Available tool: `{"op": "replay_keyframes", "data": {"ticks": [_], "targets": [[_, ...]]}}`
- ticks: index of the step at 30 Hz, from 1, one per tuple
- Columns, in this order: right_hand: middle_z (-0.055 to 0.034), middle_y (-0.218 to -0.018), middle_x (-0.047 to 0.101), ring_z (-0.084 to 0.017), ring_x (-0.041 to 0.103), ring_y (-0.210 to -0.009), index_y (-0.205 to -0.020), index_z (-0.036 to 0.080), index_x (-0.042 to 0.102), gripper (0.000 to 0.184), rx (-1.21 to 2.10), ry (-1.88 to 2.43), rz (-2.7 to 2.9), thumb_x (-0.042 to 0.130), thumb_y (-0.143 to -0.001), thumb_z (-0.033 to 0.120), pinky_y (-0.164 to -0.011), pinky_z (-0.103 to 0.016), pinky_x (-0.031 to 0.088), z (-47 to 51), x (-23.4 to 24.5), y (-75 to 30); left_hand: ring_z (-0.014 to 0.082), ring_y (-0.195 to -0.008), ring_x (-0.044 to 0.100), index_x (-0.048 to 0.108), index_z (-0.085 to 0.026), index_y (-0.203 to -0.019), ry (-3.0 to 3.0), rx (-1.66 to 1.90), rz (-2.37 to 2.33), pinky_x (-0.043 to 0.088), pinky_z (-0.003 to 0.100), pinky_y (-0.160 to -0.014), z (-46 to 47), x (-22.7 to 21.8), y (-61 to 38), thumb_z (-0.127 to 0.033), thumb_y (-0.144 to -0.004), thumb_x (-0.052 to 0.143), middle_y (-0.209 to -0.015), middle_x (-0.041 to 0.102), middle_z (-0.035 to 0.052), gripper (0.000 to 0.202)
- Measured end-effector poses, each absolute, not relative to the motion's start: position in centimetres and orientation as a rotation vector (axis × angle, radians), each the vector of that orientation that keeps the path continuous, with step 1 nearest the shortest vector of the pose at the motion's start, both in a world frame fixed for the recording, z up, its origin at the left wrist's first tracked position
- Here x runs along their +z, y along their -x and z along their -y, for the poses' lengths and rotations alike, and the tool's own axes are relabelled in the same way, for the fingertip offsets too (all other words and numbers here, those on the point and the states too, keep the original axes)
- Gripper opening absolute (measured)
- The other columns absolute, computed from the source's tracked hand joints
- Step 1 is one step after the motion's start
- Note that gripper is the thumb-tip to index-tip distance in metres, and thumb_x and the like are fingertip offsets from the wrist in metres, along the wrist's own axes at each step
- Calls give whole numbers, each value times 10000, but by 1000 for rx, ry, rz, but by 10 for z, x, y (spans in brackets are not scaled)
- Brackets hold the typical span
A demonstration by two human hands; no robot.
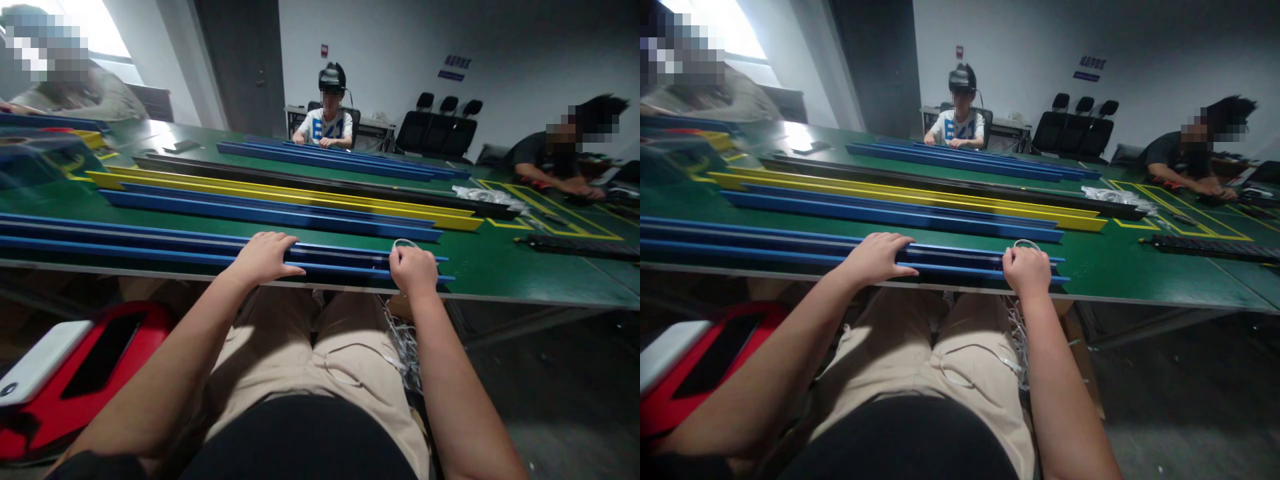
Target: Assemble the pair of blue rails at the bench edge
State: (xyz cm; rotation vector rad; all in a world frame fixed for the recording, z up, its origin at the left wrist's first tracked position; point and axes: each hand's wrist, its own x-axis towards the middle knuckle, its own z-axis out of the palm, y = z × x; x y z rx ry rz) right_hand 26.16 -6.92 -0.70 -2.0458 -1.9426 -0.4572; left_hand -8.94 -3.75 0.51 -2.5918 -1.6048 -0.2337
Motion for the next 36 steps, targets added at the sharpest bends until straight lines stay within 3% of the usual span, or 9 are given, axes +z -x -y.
{"op": "replay_keyframes", "data": {"ticks": [8, 14, 19, 28, 36], "targets": [[-119, -979, 741, -241, 619, -923, -877, 173, 728, 409, -475, 2126, 1869, 364, -973, 333, -846, -354, 337, 65, -8, -302, 328, -1163, 567, 590, -224, -1269, 2552, -360, 1523, 367, 418, -1006, 43, 0, 48, -777, -758, 615, -1215, 663, 129, 753], [-106, -1025, 735, -237, 607, -971, -866, 185, 720, 436, -419, 2123, 1841, 320, -986, 306, -956, -380, 311, 66, -5, -278, 327, -1122, 567, 602, -219, -1214, 2572, -411, 1483, 377, 429, -968, 47, 0, 4, -769, -781, 596, -1165, 670, 132, 700], [-91, -921, 724, -219, 596, -913, -819, 181, 687, 433, -463, 2018, 1880, 315, -994, 314, -892, -360, 303, 65, -11, -251, 329, -1081, 578, 601, -177, -1202, 2587, -506, 1400, 383, 443, -947, 53, -3, -22, -739, -832, 555, -1104, 667, 148, 674], [-77, -841, 710, -212, 564, -853, -772, 184, 664, 354, -602, 1854, 1802, 383, -956, 295, -858, -362, 281, 62, -28, -277, 314, -1192, 567, 504, -252, -1375, 2579, -572, 1365, 358, 437, -1034, 47, -8, 40, -661, -753, 724, -1265, 647, 103, 776], [-95, -873, 717, -232, 542, -860, -793, 185, 695, 348, -577, 1947, 1701, 416, -945, 326, -921, -388, 285, 58, -24, -296, 347, -1130, 557, 577, -214, -1260, 2411, -633, 1470, 353, 478, -1020, 50, -15, 60, -661, -732, 729, -1166, 650, 138, 708]]}}
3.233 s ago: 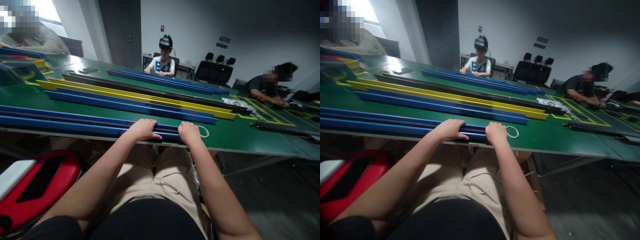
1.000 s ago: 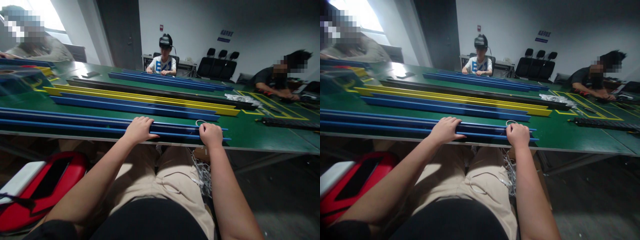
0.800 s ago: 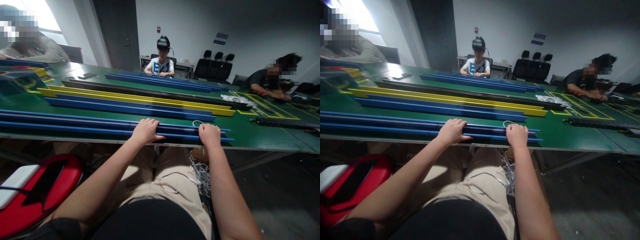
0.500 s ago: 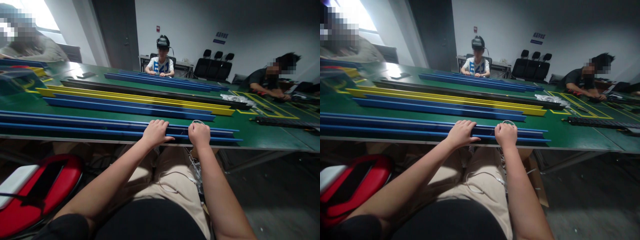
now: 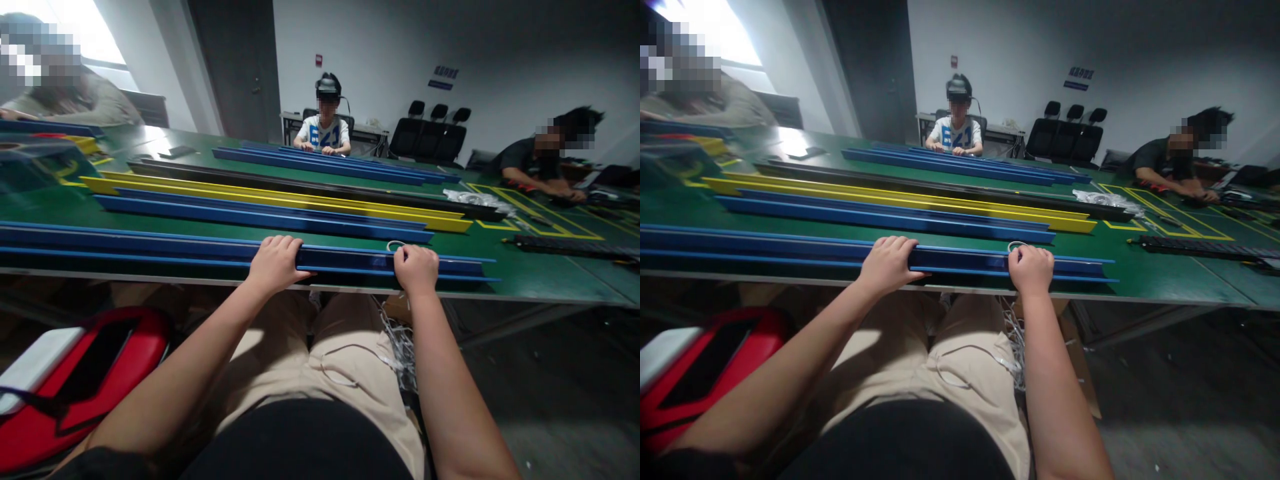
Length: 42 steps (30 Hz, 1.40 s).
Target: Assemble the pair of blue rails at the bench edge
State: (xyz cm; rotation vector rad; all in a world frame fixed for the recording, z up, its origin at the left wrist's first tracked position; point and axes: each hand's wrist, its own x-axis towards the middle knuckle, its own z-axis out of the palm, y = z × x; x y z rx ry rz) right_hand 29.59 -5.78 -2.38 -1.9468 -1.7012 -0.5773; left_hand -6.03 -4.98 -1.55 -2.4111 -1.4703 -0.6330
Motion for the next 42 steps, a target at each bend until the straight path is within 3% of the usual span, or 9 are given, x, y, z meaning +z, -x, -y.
{"op": "replay_keyframes", "data": {"ticks": [6, 12, 19, 26, 32, 36, 42], "targets": [[-89, -977, 729, -248, 539, -966, -858, 211, 724, 386, -493, 1841, 1872, 404, -986, 384, -992, -419, 246, 65, -15, -232, 339, -1090, 546, 575, -182, -1240, 2427, -666, 1415, 361, 469, -977, 59, -16, 1, -669, -799, 653, -1134, 646, 147, 662], [-108, -921, 723, -238, 564, -896, -883, 182, 720, 430, -519, 1853, 1950, 362, -1011, 383, -868, -379, 282, 60, -19, -203, 328, -1066, 571, 589, -170, -1207, 2511, -618, 1374, 371, 451, -948, 54, -13, -23, -699, -825, 602, -1094, 656, 143, 653], [-96, -885, 724, -231, 577, -891, -822, 178, 693, 428, -582, 1828, 1953, 361, -1007, 374, -823, -368, 275, 61, -17, -239, 314, -1197, 562, 550, -233, -1330, 2607, -582, 1330, 360, 439, -1036, 41, -10, 45, -663, -749, 720, -1267, 647, 111, 743], [-96, -940, 735, -224, 587, -891, -854, 180, 709, 389, -567, 1924, 1938, 377, -980, 336, -823, -358, 297, 59, -17, -302, 345, -1162, 568, 594, -236, -1279, 2509, -518, 1468, 372, 474, -1023, 37, -13, 101, -700, -722, 704, -1230, 655, 126, 733], [-118, -1013, 739, -272, 575, -976, -895, 196, 744, 460, -466, 2088, 1797, 374, -986, 455, -956, -433, 299, 62, -14, -298, 345, -1098, 568, 611, -211, -1223, 2468, -576, 1431, 388, 466, -964, 48, -13, 58, -684, -736, 709, -1122, 669, 134, 686], [-97, -1028, 735, -269, 562, -1020, -913, 218, 731, 472, -443, 1940, 1900, 360, -1001, 497, -1021, -463, 254, 66, -16, -255, 331, -1050, 576, 614, -199, -1182, 2484, -603, 1397, 387, 457, -929, 52, -12, 14, -701, -781, 654, -1074, 668, 133, 644], [-111, -918, 720, -243, 576, -935, -908, 178, 718, 450, -540, 1893, 1879, 353, -1003, 422, -922, -384, 282, 65, -21, -244, 325, -1064, 587, 599, -192, -1218, 2557, -573, 1347, 380, 436, -930, 52, -9, -21, -682, -811, 637, -1098, 668, 137, 639]]}}
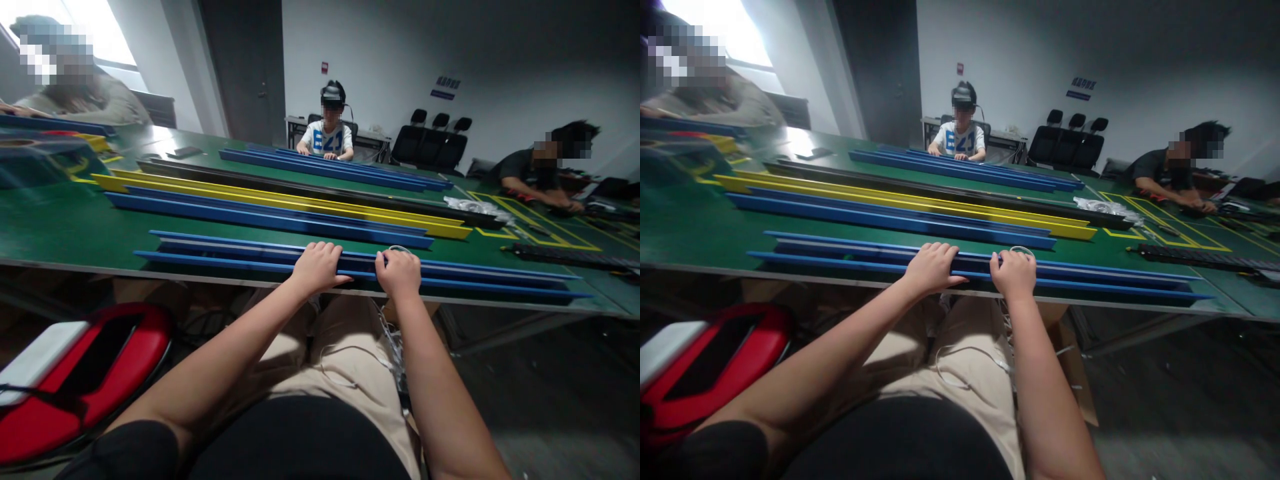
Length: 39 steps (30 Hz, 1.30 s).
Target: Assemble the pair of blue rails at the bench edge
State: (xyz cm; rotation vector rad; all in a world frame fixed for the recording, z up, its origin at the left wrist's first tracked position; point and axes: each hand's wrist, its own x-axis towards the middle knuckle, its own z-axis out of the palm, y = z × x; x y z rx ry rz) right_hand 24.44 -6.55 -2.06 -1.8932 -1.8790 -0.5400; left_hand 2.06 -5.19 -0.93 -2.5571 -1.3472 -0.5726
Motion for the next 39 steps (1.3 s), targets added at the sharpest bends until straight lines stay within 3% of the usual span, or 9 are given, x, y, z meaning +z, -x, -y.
{"op": "replay_keyframes", "data": {"ticks": [5, 8, 15, 19, 25, 31, 39], "targets": [[-94, -929, 729, -227, 569, -900, -893, 182, 714, 400, -590, 1883, 1851, 371, -978, 369, -909, -364, 281, 66, -22, -291, 276, -1158, 585, 511, -258, -1385, 2648, -576, 1225, 364, 393, -995, 46, -8, 8, -641, -822, 660, -1239, 656, 92, 697], [-90, -939, 733, -221, 575, -892, -905, 181, 711, 377, -602, 1920, 1846, 381, -966, 351, -903, -358, 289, 66, -24, -324, 299, -1166, 582, 541, -256, -1355, 2585, -528, 1341, 354, 409, -1015, 42, -10, 40, -700, -743, 704, -1218, 669, 98, 774], [-108, -947, 740, -242, 596, -917, -890, 186, 721, 380, -567, 2053, 1825, 401, -963, 377, -904, -375, 313, 63, -23, -364, 315, -1088, 593, 599, -205, -1238, 2494, -538, 1412, 383, 423, -959, 43, -13, 55, -711, -743, 691, -1129, 686, 117, 714], [-135, -967, 739, -271, 596, -919, -869, 183, 729, 415, -514, 2166, 1720, 421, -958, 446, -885, -400, 330, 63, -18, -345, 314, -1048, 602, 611, -204, -1188, 2495, -549, 1385, 394, 426, -926, 50, -12, 24, -728, -750, 672, -1083, 689, 115, 685], [-106, -975, 738, -250, 607, -954, -905, 204, 731, 433, -482, 2002, 1907, 406, -985, 480, -919, -384, 324, 64, -17, -278, 316, -1002, 625, 629, -194, -1099, 2533, -537, 1383, 405, 429, -882, 48, -14, -19, -763, -764, 627, -1024, 694, 121, 661], [-98, -931, 736, -231, 610, -908, -861, 200, 731, 449, -497, 2018, 1908, 370, -1007, 423, -836, -356, 316, 64, -18, -265, 316, -977, 641, 629, -187, -1054, 2554, -504, 1398, 412, 411, -849, 43, -15, -23, -810, -770, 568, -1022, 700, 131, 688], [-99, -897, 715, -231, 567, -884, -878, 184, 714, 402, -584, 1944, 1852, 376, -991, 368, -859, -360, 290, 67, -24, -268, 319, -1001, 610, 607, -183, -1126, 2519, -548, 1362, 389, 421, -882, 53, -13, -22, -755, -770, 631, -1024, 675, 132, 673]]}}
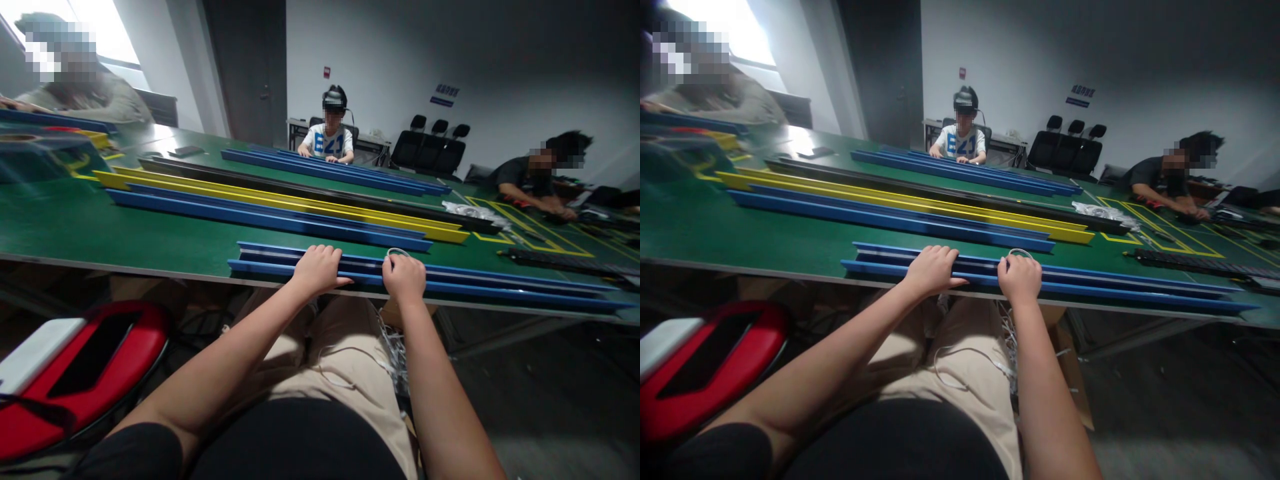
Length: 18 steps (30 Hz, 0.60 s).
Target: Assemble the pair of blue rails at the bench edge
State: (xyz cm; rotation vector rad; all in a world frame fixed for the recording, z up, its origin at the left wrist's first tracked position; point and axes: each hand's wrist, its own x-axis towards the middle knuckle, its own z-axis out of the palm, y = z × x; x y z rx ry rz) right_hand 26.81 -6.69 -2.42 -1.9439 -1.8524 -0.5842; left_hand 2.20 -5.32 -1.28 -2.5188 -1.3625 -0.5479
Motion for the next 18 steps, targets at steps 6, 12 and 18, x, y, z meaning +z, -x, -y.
{"op": "replay_keyframes", "data": {"ticks": [6, 12, 18], "targets": [[-99, -899, 700, -238, 546, -873, -885, 184, 698, 384, -637, 1915, 1826, 373, -982, 364, -871, -370, 284, 70, -26, -268, 323, -987, 584, 604, -185, -1110, 2495, -574, 1373, 378, 428, -870, 60, -10, -23, -739, -802, 605, -1011, 654, 135, 634], [-99, -931, 699, -246, 541, -908, -927, 186, 696, 379, -633, 1906, 1801, 365, -980, 363, -903, -377, 284, 74, -26, -267, 324, -992, 565, 596, -174, -1122, 2484, -611, 1353, 368, 432, -887, 63, -11, -22, -728, -819, 590, -1017, 638, 137, 631], [-94, -928, 701, -244, 548, -907, -910, 190, 685, 367, -650, 1909, 1811, 372, -986, 367, -892, -375, 286, 75, -27, -268, 328, -1014, 562, 595, -187, -1152, 2497, -597, 1376, 364, 435, -906, 64, -11, -22, -708, -792, 644, -1042, 641, 137, 635]]}}
